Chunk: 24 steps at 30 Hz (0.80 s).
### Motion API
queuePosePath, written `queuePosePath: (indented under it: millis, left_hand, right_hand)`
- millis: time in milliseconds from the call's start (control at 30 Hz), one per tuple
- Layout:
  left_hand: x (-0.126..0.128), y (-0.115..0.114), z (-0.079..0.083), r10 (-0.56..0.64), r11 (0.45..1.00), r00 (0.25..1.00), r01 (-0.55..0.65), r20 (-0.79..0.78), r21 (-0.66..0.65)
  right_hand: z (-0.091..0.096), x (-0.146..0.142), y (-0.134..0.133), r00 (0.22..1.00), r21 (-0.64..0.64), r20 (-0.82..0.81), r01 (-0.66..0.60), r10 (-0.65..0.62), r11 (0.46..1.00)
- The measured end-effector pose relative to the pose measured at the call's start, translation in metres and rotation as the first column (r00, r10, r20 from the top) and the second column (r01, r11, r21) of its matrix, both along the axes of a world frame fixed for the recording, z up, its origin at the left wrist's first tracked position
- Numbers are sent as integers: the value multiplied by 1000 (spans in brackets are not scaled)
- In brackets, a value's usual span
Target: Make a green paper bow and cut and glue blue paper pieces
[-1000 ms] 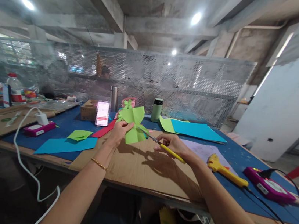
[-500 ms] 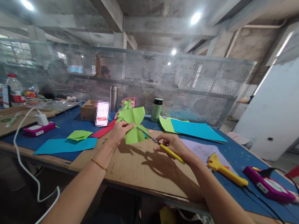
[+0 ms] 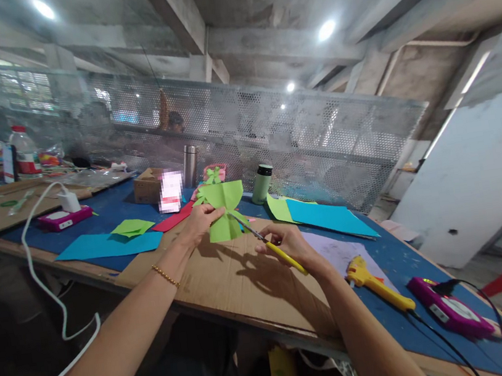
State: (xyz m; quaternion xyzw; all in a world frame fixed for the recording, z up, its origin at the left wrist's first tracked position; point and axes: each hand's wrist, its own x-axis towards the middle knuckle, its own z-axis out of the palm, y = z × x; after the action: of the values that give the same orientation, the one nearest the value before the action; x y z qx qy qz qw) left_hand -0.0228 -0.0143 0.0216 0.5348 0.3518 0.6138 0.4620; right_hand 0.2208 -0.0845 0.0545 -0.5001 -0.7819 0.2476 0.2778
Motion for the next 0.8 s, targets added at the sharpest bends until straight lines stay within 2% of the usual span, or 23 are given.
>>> queuePosePath:
  millis: [367,667,800]
  left_hand:
    - [0,5,-4,10,1000,1000,-10,-16,-7]
    - [1,-4,2,-29,999,999,30,25,-45]
    - [0,-4,2,-22,1000,1000,22,9,-19]
  right_hand:
    - [-4,2,2,1000,10,-9,-5,5,1000]
    - [-4,2,3,999,27,-10,-33,33,999]
    - [-5,4,4,1000,32,2,-22,22,999]
